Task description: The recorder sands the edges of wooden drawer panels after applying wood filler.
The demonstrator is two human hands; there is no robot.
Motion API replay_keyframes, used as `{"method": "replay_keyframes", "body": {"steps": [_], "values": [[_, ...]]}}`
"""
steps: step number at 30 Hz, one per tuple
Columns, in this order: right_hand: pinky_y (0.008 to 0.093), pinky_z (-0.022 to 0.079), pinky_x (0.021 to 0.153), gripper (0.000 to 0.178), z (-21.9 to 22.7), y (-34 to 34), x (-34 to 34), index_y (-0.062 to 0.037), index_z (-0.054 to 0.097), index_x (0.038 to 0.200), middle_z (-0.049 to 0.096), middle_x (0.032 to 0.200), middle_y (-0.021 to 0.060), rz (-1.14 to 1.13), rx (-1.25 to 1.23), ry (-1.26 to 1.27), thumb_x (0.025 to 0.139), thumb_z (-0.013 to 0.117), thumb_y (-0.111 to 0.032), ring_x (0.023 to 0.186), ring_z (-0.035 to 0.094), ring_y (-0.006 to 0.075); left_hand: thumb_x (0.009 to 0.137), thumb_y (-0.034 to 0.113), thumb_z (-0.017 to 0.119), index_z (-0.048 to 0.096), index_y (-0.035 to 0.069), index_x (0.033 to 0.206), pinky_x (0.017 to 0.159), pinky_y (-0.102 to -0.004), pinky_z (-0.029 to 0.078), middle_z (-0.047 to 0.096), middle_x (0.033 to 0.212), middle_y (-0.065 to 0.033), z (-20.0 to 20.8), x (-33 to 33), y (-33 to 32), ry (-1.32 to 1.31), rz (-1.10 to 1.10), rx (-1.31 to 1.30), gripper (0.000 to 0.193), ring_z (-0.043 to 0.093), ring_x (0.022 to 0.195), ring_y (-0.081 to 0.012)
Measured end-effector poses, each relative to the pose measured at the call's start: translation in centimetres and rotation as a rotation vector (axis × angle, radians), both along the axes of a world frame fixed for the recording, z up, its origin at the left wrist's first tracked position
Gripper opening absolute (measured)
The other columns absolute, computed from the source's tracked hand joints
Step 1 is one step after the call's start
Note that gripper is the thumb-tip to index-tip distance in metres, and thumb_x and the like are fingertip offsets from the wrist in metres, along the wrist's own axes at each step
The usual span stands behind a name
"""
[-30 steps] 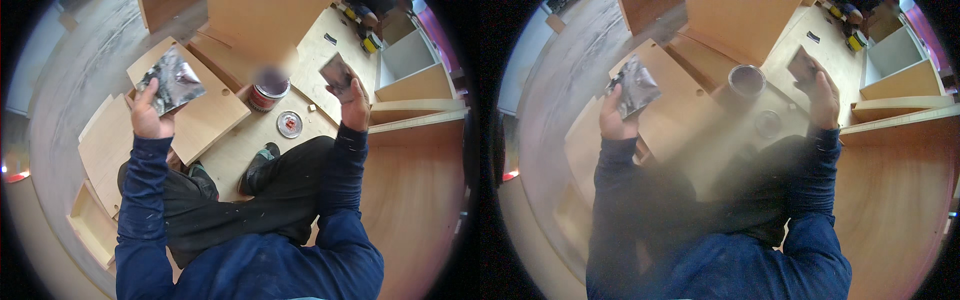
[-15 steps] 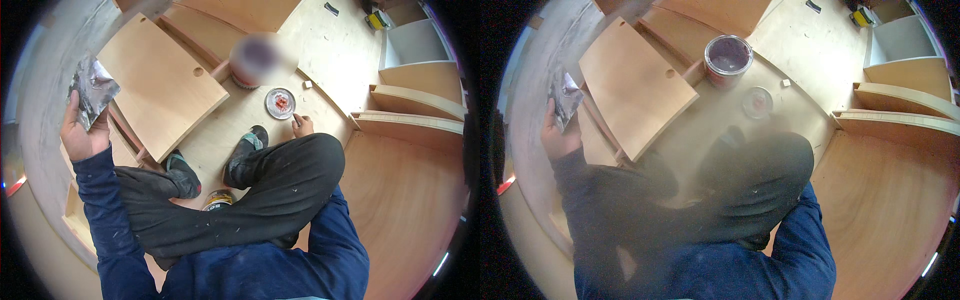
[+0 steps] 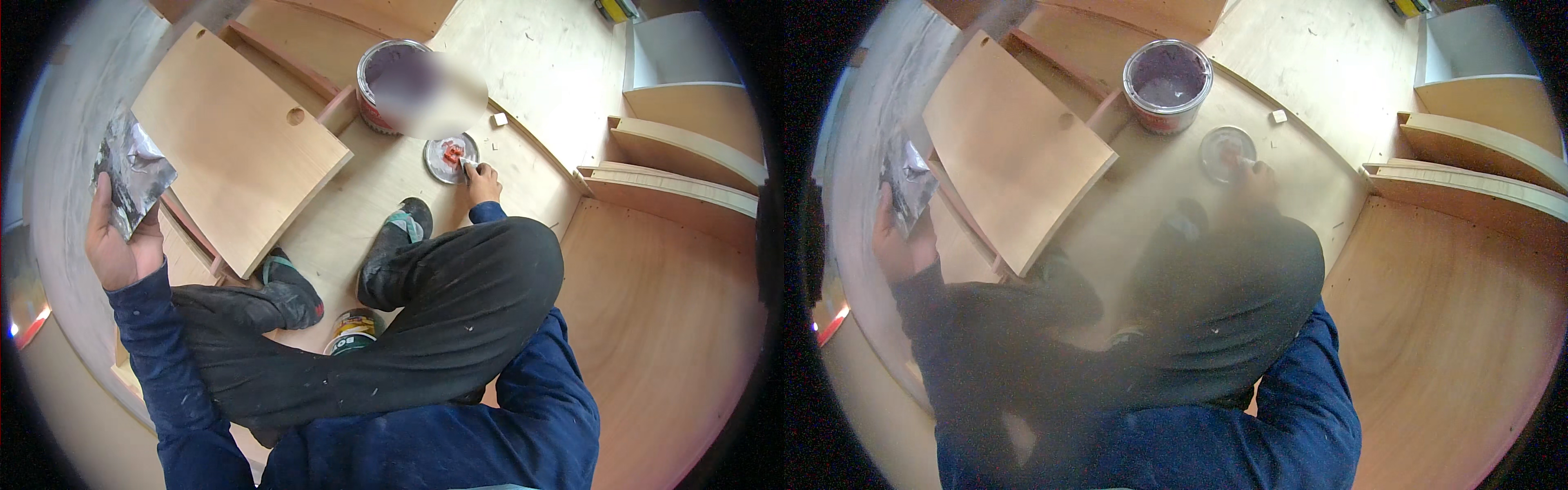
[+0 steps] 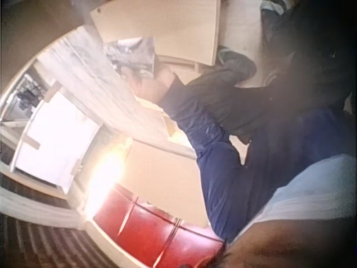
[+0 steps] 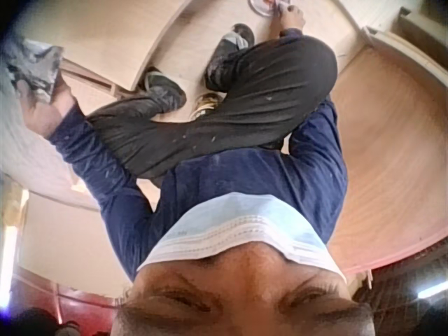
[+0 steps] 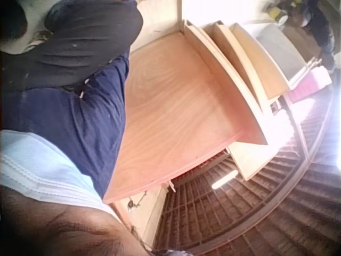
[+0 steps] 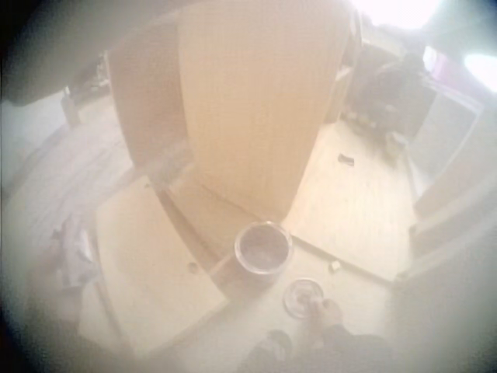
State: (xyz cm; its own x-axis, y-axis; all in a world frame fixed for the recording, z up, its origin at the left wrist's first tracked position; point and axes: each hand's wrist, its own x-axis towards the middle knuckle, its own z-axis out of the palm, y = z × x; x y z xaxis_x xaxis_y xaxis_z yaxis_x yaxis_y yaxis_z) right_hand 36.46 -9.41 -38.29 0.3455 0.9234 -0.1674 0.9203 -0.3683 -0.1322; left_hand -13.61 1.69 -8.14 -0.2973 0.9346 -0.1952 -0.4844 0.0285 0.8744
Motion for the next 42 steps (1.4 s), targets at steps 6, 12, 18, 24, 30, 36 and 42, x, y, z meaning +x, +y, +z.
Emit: {"method": "replay_keyframes", "body": {"steps": [6,12,18,24,30,36,42], "values": [[0.0524,0.044,0.095,0.032,2.5,1.7,0.2,-0.0321,0.068,0.121,0.057,0.128,0.003,0.065,-0.305,-0.097,0.095,0.056,-0.019,0.122,0.051,0.0268,0.099,0.015,0.056,0.057,-0.004,0.124,0.088,-0.0392,0.057,0.067,0.118,-0.015,0.2,0.6,0.3,-0.02,-0.036,-0.016,0.031,0.068,0.105,-0.0252],[0.0531,0.042,0.1,0.036,2.8,3.4,0.9,-0.0274,0.068,0.123,0.057,0.131,0.0041,0.015,-0.282,-0.058,0.093,0.057,-0.012,0.125,0.05,0.027,0.099,0.015,0.057,0.057,-0.005,0.124,0.09,-0.0388,0.055,0.067,0.119,-0.0152,0.1,0.8,0.1,0.048,0.029,-0.016,0.033,0.067,0.106,-0.0254],[0.0526,0.042,0.099,0.037,2.8,3.5,0.6,-0.0291,0.067,0.124,0.057,0.132,0.0041,0.001,-0.304,-0.108,0.094,0.056,-0.012,0.125,0.05,0.0267,0.099,0.016,0.058,0.057,-0.004,0.124,0.09,-0.039,0.055,0.066,0.12,-0.0154,0.1,-0.1,0.2,0.056,0.033,-0.052,0.033,0.067,0.107,-0.0259],[0.0529,0.042,0.099,0.037,2.2,3.3,-0.1,-0.0302,0.065,0.126,0.055,0.134,0.0037,-0.004,-0.353,-0.091,0.096,0.053,-0.014,0.125,0.05,0.027,0.099,0.015,0.057,0.057,-0.004,0.125,0.089,-0.0389,0.055,0.066,0.12,-0.0146,-0.1,-0.2,0.4,0.038,0.062,-0.049,0.033,0.067,0.107,-0.0254],[0.0552,0.042,0.098,0.036,0.7,1.8,-1.5,-0.0306,0.064,0.128,0.057,0.133,0.0046,-0.052,-0.343,-0.107,0.096,0.053,-0.017,0.125,0.05,0.0278,0.099,0.016,0.057,0.055,-0.004,0.127,0.091,-0.0392,0.054,0.065,0.122,-0.0149,-0.1,-0.3,0.3,0.079,0.085,-0.078,0.034,0.066,0.109,-0.0257],[0.055,0.042,0.098,0.036,0.4,1.5,-0.7,-0.0308,0.064,0.128,0.057,0.133,0.0047,-0.064,-0.273,-0.062,0.097,0.052,-0.018,0.124,0.05,0.0278,0.1,0.016,0.057,0.055,-0.004,0.128,0.094,-0.04,0.054,0.065,0.124,-0.0153,0.0,-1.2,0.3,-0.034,-0.024,-0.107,0.035,0.065,0.112,-0.0257],[0.0556,0.04,0.1,0.036,-0.1,1.4,-1.1,-0.0323,0.065,0.127,0.056,0.136,0.004,-0.017,-0.29,-0.077,0.096,0.053,-0.019,0.127,0.049,0.0261,0.1,0.017,0.056,0.055,-0.004,0.128,0.095,-0.0402,0.054,0.065,0.124,-0.015,-0.2,-1.6,0.3,0.001,-0.053,-0.059,0.034,0.065,0.112,-0.0258]]}}
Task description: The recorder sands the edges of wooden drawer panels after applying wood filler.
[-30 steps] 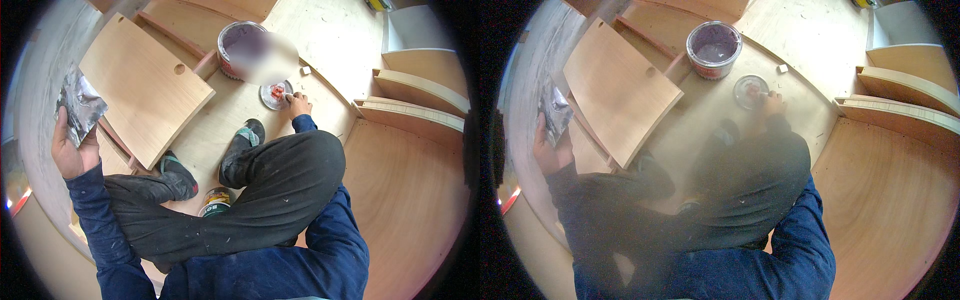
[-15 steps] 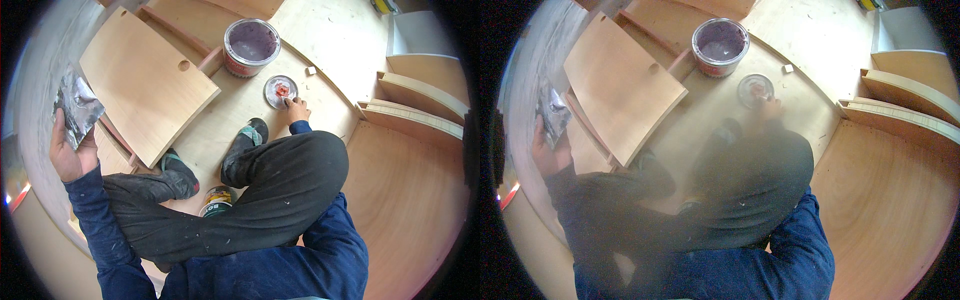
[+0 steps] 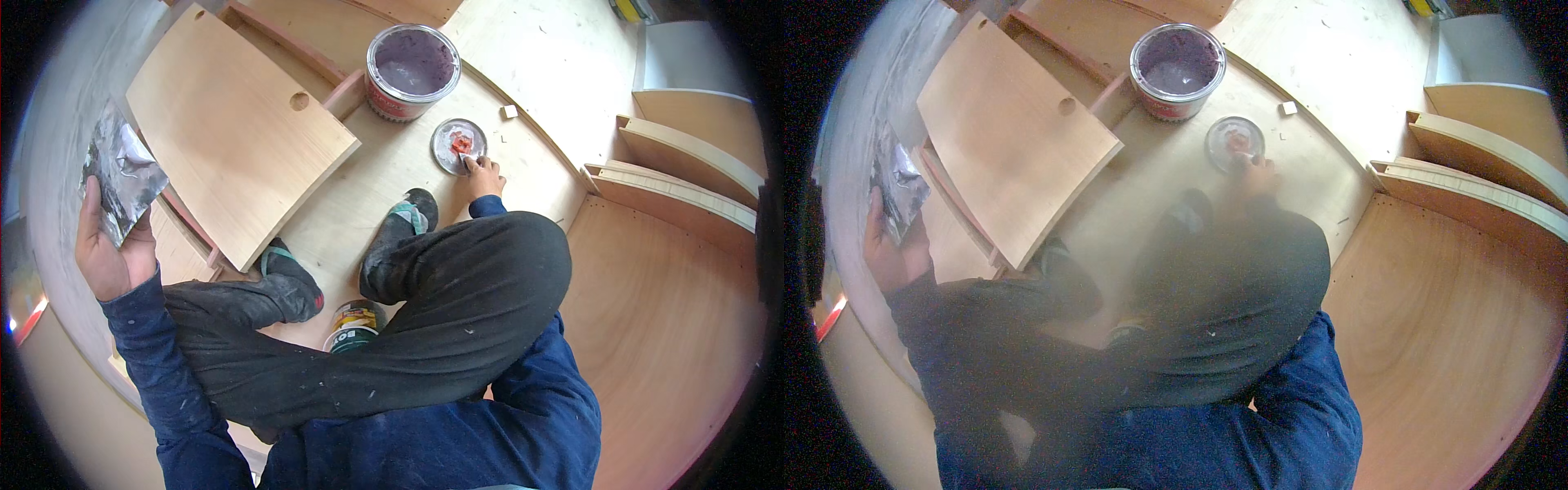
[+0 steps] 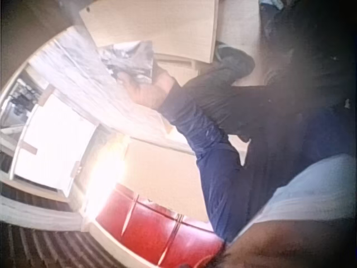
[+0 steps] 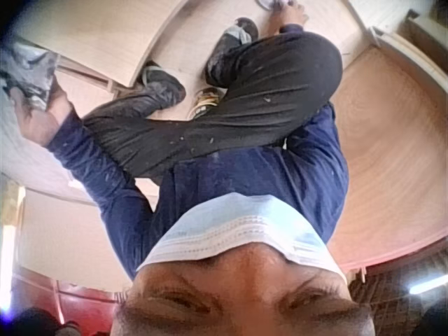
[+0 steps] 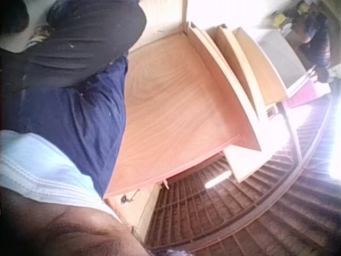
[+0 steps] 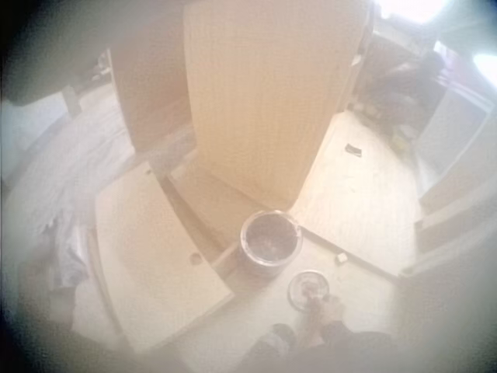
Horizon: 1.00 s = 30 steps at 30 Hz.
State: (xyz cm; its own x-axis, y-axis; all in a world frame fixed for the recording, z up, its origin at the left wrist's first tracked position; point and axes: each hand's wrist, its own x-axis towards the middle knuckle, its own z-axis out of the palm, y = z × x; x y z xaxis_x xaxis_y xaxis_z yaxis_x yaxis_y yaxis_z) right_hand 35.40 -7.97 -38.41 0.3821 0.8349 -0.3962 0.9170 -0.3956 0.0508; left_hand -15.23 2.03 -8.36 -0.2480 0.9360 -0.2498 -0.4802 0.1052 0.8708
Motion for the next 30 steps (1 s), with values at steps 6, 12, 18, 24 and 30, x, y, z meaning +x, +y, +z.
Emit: {"method": "replay_keyframes", "body": {"steps": [6,12,18,24,30], "values": [[0.0427,0.048,0.097,0.048,1.6,-0.1,2.4,-0.0168,0.069,0.123,0.067,0.118,0.0115,-0.028,0.129,0.325,0.083,0.054,0.003,0.111,0.062,0.0334,0.1,0.016,0.055,0.056,-0.004,0.126,0.09,-0.0399,0.056,0.066,0.12,-0.0154,0.3,0.4,-0.4,0.005,0.016,0.022,0.033,0.067,0.107,-0.0249],[0.0433,0.055,0.091,0.044,9.5,-0.2,6.5,-0.0089,0.058,0.134,0.06,0.126,0.0114,-0.604,0.421,1.269,0.091,0.054,0.002,0.115,0.061,0.0278,0.099,0.017,0.054,0.057,-0.001,0.124,0.083,-0.0386,0.059,0.069,0.115,-0.0134,0.6,2.6,-0.9,-0.19,-0.084,-0.021,0.031,0.07,0.1,-0.0251],[0.0523,0.057,0.091,0.044,26.1,2.4,3.3,-0.0056,0.038,0.145,0.049,0.138,0.0162,-0.124,0.561,1.619,0.103,0.048,-0.014,0.123,0.056,0.0338,0.098,0.02,0.055,0.054,0.006,0.13,0.091,-0.048,0.057,0.067,0.119,-0.0115,1.7,4.4,-2.5,-0.402,-0.29,-0.022,0.035,0.068,0.106,-0.0274],[0.0378,0.049,0.103,0.041,38.0,2.3,-12.2,-0.0049,0.046,0.139,0.05,0.137,0.0113,0.554,0.736,1.132,0.099,0.046,0.004,0.125,0.053,0.0203,0.102,0.024,0.046,0.05,0.01,0.129,0.082,-0.0527,0.06,0.067,0.116,-0.0103,3.9,5.6,-3.5,-0.37,-0.391,0.01,0.03,0.07,0.1,-0.0279],[0.0429,0.046,0.101,0.063,39.5,0.8,-22.3,-0.0104,0.069,0.121,0.057,0.126,0.0161,0.66,0.938,0.878,0.065,0.058,0.017,0.12,0.055,0.0362,0.101,0.016,0.047,0.052,0.003,0.126,0.084,-0.0478,0.059,0.066,0.116,-0.0125,3.6,5.4,-3.4,-0.304,-0.339,0.206,0.029,0.069,0.1,-0.0265]]}}
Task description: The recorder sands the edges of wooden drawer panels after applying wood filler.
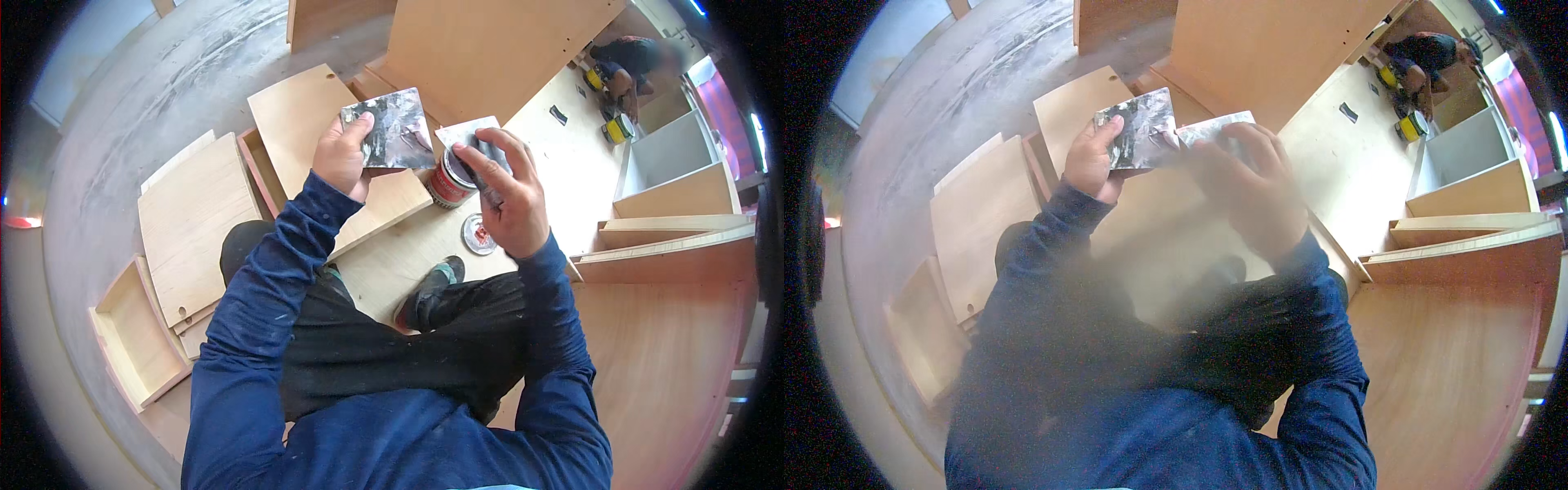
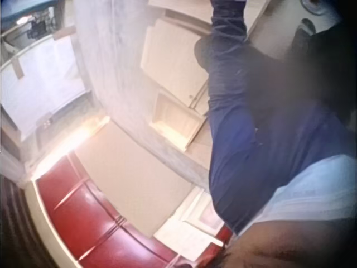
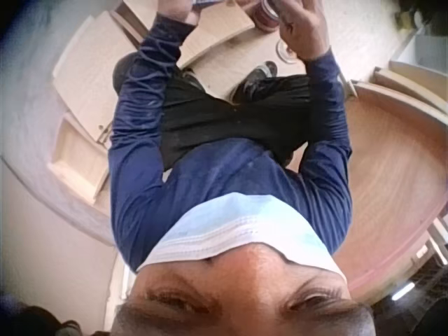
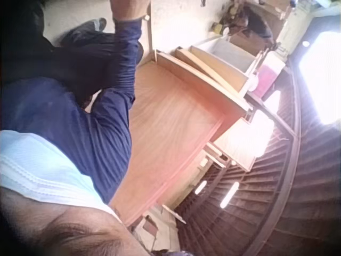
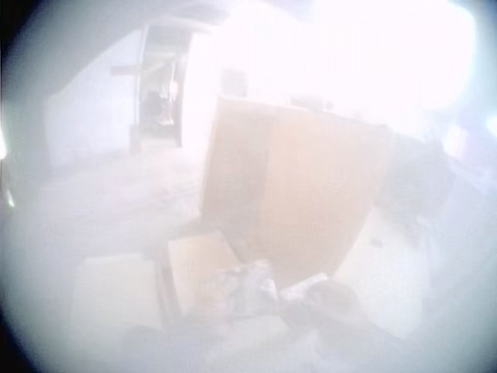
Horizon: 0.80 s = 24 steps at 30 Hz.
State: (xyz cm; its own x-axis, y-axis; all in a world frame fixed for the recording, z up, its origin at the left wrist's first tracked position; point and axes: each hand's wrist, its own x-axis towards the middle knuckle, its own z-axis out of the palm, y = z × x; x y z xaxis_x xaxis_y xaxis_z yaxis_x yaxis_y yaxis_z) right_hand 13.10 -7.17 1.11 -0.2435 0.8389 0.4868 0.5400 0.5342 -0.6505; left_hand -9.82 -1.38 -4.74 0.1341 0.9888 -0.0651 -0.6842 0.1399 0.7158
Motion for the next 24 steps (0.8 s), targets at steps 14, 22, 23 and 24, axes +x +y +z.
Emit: {"method": "replay_keyframes", "body": {"steps": [14,22,23,24], "values": [[0.045,0.047,0.095,0.055,-1.1,0.3,-3.0,-0.0134,0.072,0.113,0.062,0.118,0.0097,-0.078,0.461,-0.46,0.063,0.068,0.01,0.116,0.056,0.0341,0.099,0.012,0.055,0.061,0.001,0.102,0.072,-0.0266,0.051,0.066,0.088,-0.0028,0.3,-0.5,-0.3,0.594,0.385,0.358,0.013,0.06,0.077,-0.0083],[0.0437,0.048,0.097,0.052,-2.2,0.3,-4.0,-0.0095,0.073,0.106,0.061,0.114,0.0134,-0.067,0.433,-0.172,0.06,0.065,0.014,0.116,0.056,0.0358,0.098,0.009,0.055,0.06,0.0,0.103,0.072,-0.0255,0.052,0.066,0.089,-0.0021,0.1,-0.4,-0.3,0.314,0.242,0.237,0.011,0.06,0.078,-0.0076],[0.0444,0.048,0.097,0.052,-2.3,0.3,-3.8,-0.0088,0.073,0.106,0.061,0.114,0.0134,-0.07,0.388,-0.22,0.061,0.065,0.015,0.117,0.056,0.0363,0.098,0.009,0.055,0.06,0.0,0.103,0.072,-0.0254,0.052,0.065,0.09,-0.0018,0.1,-0.4,-0.3,0.277,0.249,0.217,0.011,0.06,0.077,-0.0073],[0.0451,0.048,0.097,0.051,-2.4,0.4,-3.9,-0.0081,0.072,0.106,0.061,0.113,0.0133,-0.071,0.345,-0.268,0.061,0.065,0.015,0.117,0.056,0.0369,0.099,0.009,0.054,0.06,0.001,0.103,0.072,-0.0253,0.052,0.065,0.09,-0.0015,0.0,-0.5,-0.3,0.242,0.232,0.179,0.011,0.06,0.077,-0.007]]}}
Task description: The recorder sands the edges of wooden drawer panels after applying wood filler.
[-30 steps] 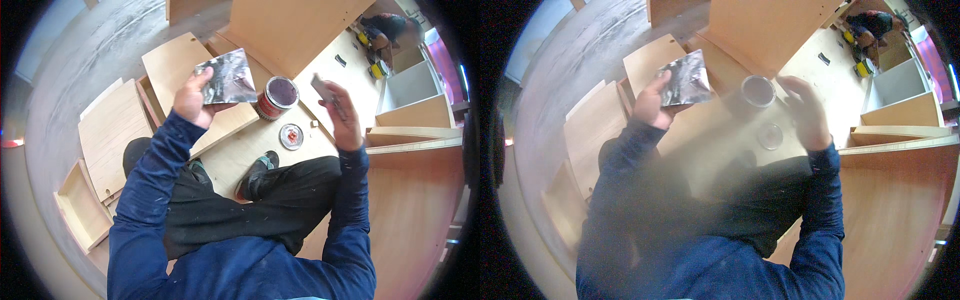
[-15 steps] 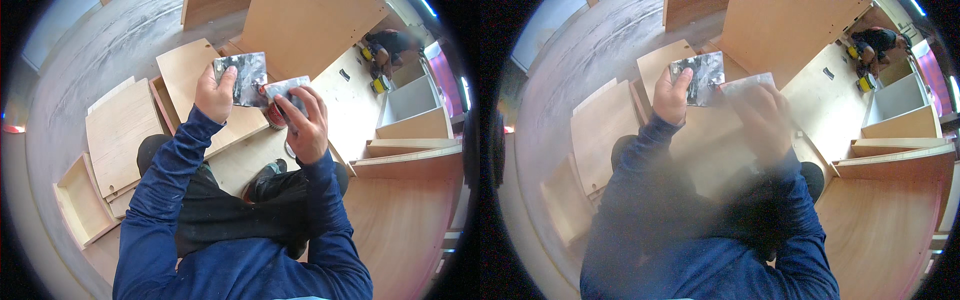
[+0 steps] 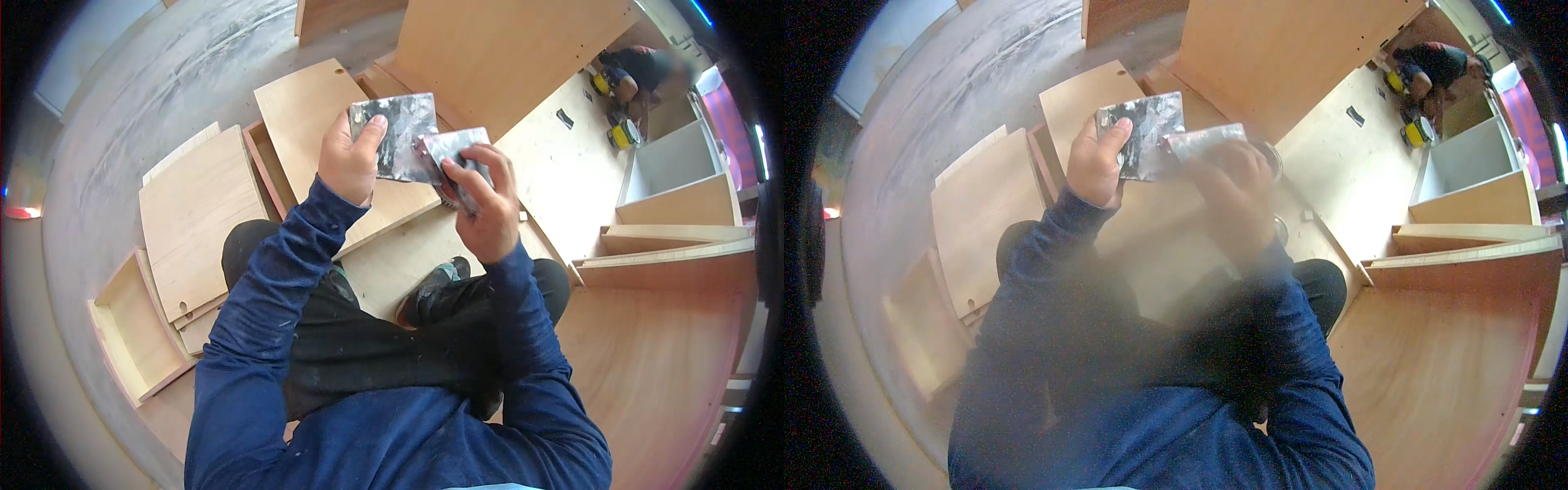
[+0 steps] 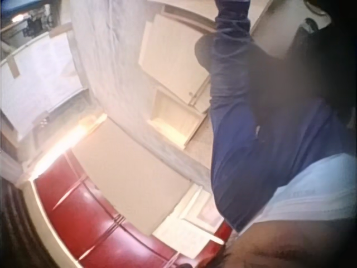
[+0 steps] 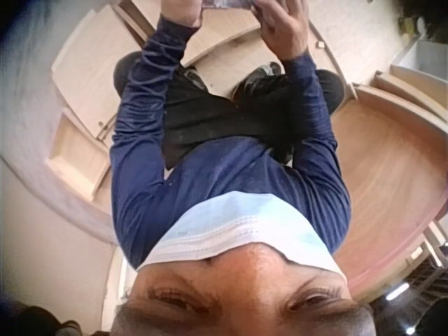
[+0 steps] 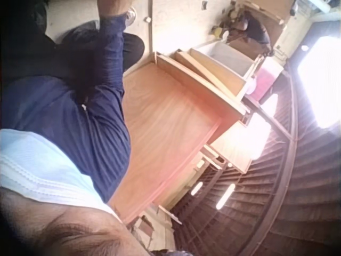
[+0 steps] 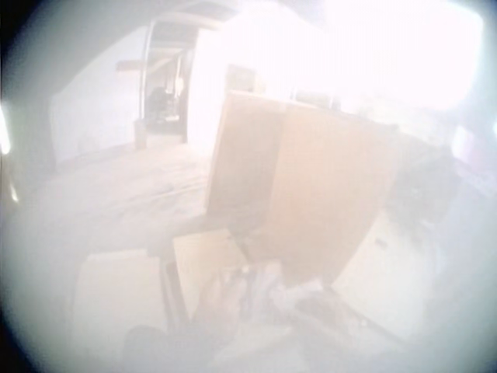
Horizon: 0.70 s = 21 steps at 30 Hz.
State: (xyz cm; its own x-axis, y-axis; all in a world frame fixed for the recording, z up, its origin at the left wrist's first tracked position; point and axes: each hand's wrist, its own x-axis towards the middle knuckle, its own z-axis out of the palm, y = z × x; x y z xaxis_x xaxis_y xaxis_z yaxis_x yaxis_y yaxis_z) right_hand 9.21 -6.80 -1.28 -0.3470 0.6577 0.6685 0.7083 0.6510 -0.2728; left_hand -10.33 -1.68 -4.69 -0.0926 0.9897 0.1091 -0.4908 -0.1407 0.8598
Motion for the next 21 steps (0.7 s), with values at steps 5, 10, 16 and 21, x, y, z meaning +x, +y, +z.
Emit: {"method": "replay_keyframes", "body": {"steps": [5,10,16,21], "values": [[0.0458,0.048,0.097,0.056,0.2,-0.1,-0.1,-0.0079,0.072,0.108,0.059,0.116,0.0134,0.016,0.082,-0.047,0.058,0.063,0.015,0.115,0.056,0.0361,0.099,0.01,0.055,0.06,0.001,0.104,0.072,-0.0253,0.052,0.066,0.091,-0.0016,0.2,-0.2,-0.1,0.048,0.032,0.085,0.012,0.06,0.078,-0.007],[0.0455,0.048,0.096,0.054,0.6,-0.5,-0.1,-0.0084,0.072,0.107,0.06,0.114,0.0134,-0.021,0.131,-0.039,0.06,0.064,0.016,0.113,0.057,0.036,0.099,0.011,0.055,0.06,0.0,0.104,0.073,-0.0252,0.052,0.066,0.092,-0.002,0.3,-0.3,-0.5,0.195,0.08,0.1,0.013,0.06,0.079,-0.0073],[0.0459,0.047,0.099,0.049,-1.3,-0.7,-0.2,-0.0051,0.07,0.106,0.059,0.118,0.0159,0.04,0.122,0.121,0.063,0.063,0.017,0.118,0.056,0.0381,0.099,0.009,0.051,0.059,0.0,0.114,0.08,-0.0283,0.053,0.067,0.102,-0.0066,0.5,0.1,-0.7,0.001,-0.031,0.047,0.019,0.066,0.089,-0.0136],[0.0461,0.045,0.102,0.061,-2.7,1.2,-0.2,-0.0053,0.065,0.115,0.056,0.124,0.0176,-0.003,0.043,0.088,0.06,0.054,0.019,0.12,0.054,0.0393,0.099,0.009,0.053,0.059,0.0,0.105,0.076,-0.0274,0.053,0.066,0.094,-0.0051,1.6,-0.2,-0.7,-0.306,-0.087,-0.031,0.012,0.061,0.08,-0.0105]]}}
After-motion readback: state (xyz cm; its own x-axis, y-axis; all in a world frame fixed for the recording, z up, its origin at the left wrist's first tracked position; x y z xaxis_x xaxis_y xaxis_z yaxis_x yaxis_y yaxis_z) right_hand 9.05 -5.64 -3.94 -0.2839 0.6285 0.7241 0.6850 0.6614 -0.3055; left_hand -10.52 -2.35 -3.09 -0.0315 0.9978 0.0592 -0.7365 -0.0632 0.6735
